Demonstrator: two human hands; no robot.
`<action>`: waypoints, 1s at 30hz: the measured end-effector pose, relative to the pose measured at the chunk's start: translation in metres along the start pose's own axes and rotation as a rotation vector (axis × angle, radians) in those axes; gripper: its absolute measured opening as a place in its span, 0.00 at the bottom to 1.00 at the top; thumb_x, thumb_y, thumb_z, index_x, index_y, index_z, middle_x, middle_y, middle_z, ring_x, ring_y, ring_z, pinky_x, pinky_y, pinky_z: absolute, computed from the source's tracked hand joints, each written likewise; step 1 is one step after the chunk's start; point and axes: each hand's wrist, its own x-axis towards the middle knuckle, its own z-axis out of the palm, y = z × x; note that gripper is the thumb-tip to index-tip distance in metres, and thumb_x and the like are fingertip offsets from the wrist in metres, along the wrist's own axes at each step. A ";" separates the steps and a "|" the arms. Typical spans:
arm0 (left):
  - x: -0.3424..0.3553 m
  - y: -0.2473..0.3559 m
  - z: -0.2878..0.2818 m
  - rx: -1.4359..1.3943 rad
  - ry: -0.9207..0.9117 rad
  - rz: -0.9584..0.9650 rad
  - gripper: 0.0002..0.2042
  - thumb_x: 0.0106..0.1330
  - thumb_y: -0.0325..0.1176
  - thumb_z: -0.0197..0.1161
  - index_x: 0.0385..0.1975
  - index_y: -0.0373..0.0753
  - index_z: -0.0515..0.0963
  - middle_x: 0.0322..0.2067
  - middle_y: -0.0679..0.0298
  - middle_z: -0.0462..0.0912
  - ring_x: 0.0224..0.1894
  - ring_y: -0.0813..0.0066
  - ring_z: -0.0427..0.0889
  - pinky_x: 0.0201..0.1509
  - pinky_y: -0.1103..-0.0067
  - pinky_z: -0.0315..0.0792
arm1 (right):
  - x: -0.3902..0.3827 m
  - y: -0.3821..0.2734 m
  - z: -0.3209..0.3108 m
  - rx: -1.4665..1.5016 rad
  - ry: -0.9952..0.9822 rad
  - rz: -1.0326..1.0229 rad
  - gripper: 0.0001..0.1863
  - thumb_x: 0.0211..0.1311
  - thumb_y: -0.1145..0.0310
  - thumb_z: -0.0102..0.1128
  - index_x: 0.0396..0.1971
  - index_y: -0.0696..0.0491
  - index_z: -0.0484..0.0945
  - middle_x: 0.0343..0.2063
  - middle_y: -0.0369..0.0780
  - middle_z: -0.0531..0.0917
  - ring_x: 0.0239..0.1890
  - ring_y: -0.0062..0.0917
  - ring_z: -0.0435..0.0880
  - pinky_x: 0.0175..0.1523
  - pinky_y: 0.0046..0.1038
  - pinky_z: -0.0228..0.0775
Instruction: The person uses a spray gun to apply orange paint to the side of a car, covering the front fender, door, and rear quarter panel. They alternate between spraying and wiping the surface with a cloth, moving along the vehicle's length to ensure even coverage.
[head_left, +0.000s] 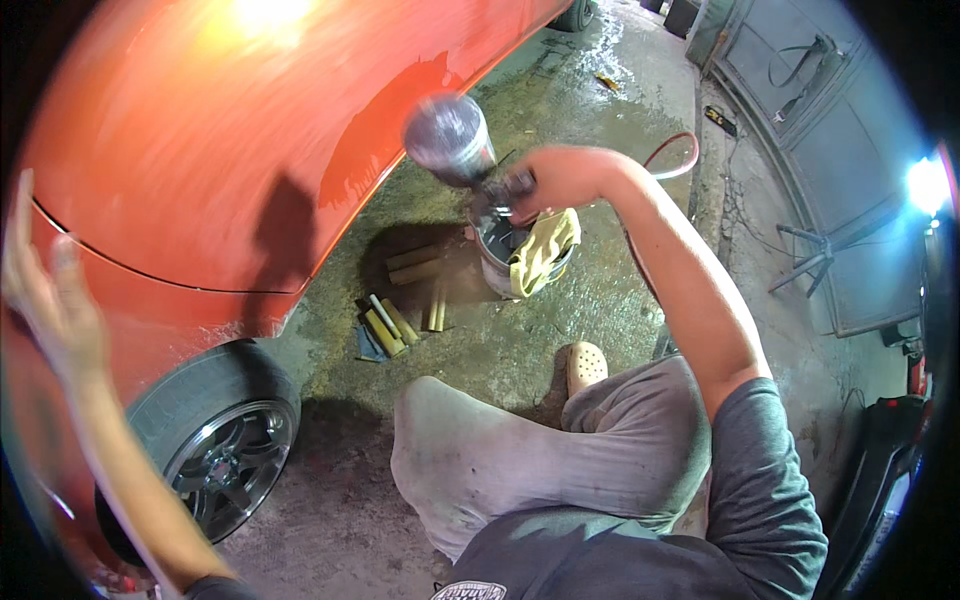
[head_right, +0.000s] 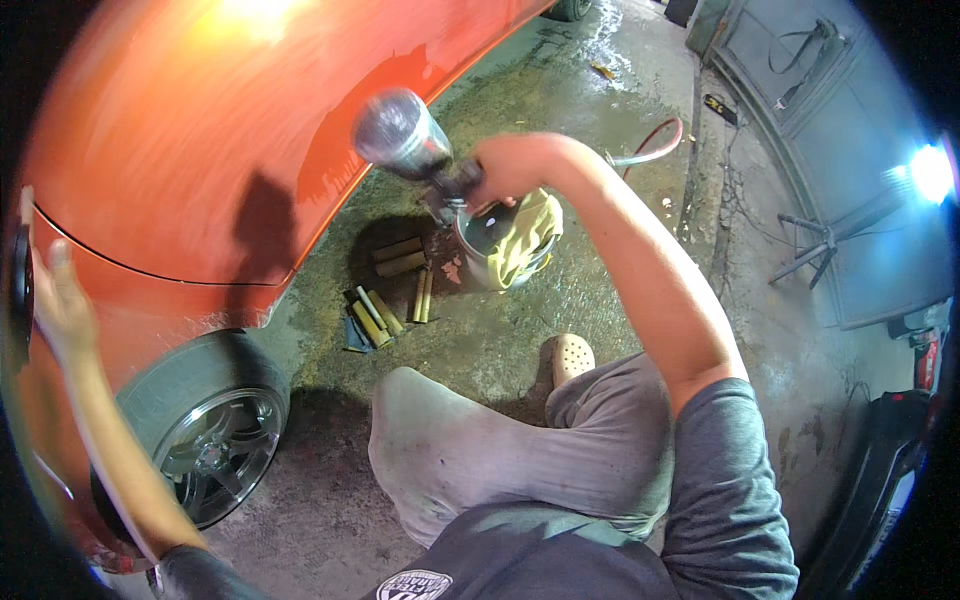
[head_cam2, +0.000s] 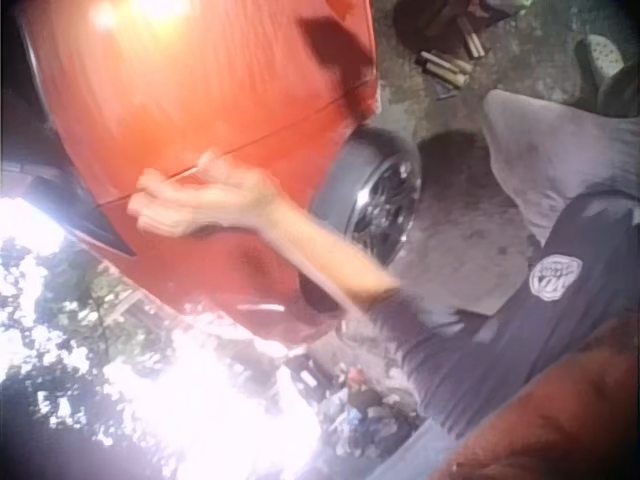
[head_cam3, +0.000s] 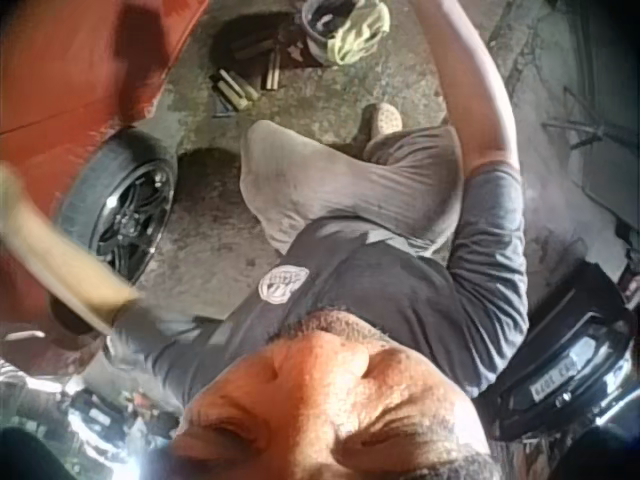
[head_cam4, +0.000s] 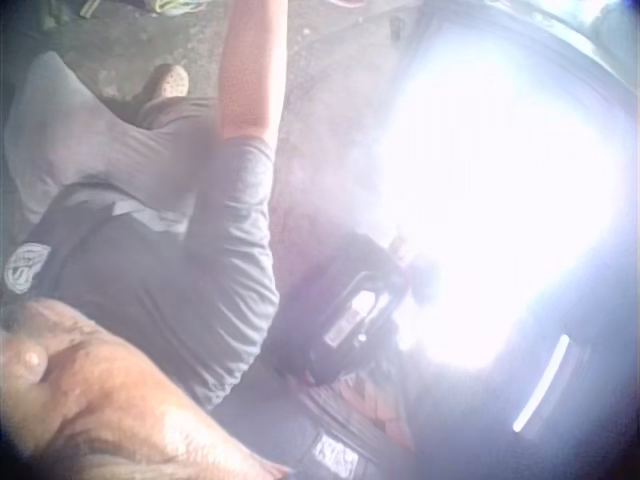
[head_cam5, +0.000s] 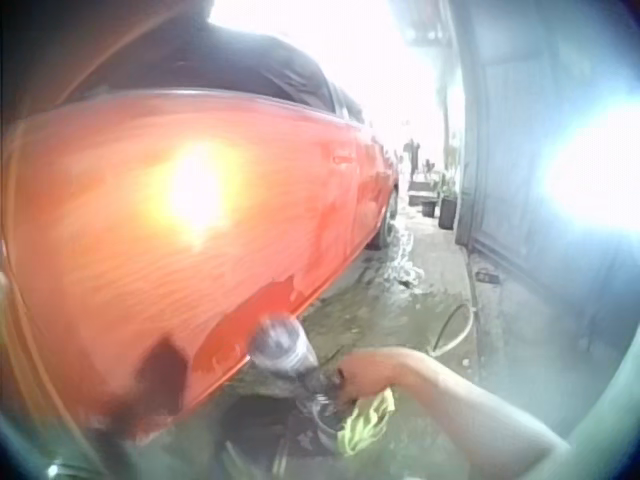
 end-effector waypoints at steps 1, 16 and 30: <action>0.008 0.055 -0.004 -0.337 0.107 0.147 0.35 0.79 0.56 0.52 0.76 0.35 0.63 0.77 0.53 0.64 0.80 0.51 0.55 0.83 0.56 0.46 | 0.003 0.025 0.021 -0.020 -0.150 0.061 0.28 0.64 0.49 0.73 0.60 0.46 0.83 0.44 0.43 0.91 0.44 0.33 0.90 0.51 0.38 0.80; -0.208 0.561 0.106 -1.091 -1.369 -0.588 0.25 0.71 0.56 0.63 0.45 0.34 0.83 0.45 0.44 0.86 0.52 0.42 0.84 0.55 0.55 0.76 | 0.155 0.100 0.462 0.317 -1.041 -0.113 0.40 0.61 0.48 0.76 0.70 0.49 0.73 0.58 0.44 0.86 0.52 0.37 0.89 0.60 0.43 0.78; -0.043 0.526 0.095 -1.861 -0.664 -0.480 0.14 0.82 0.37 0.56 0.56 0.33 0.80 0.45 0.49 0.87 0.46 0.56 0.88 0.48 0.69 0.80 | 0.111 0.108 0.364 -0.118 -0.558 0.055 0.39 0.53 0.43 0.78 0.64 0.44 0.79 0.58 0.43 0.84 0.64 0.43 0.80 0.64 0.52 0.73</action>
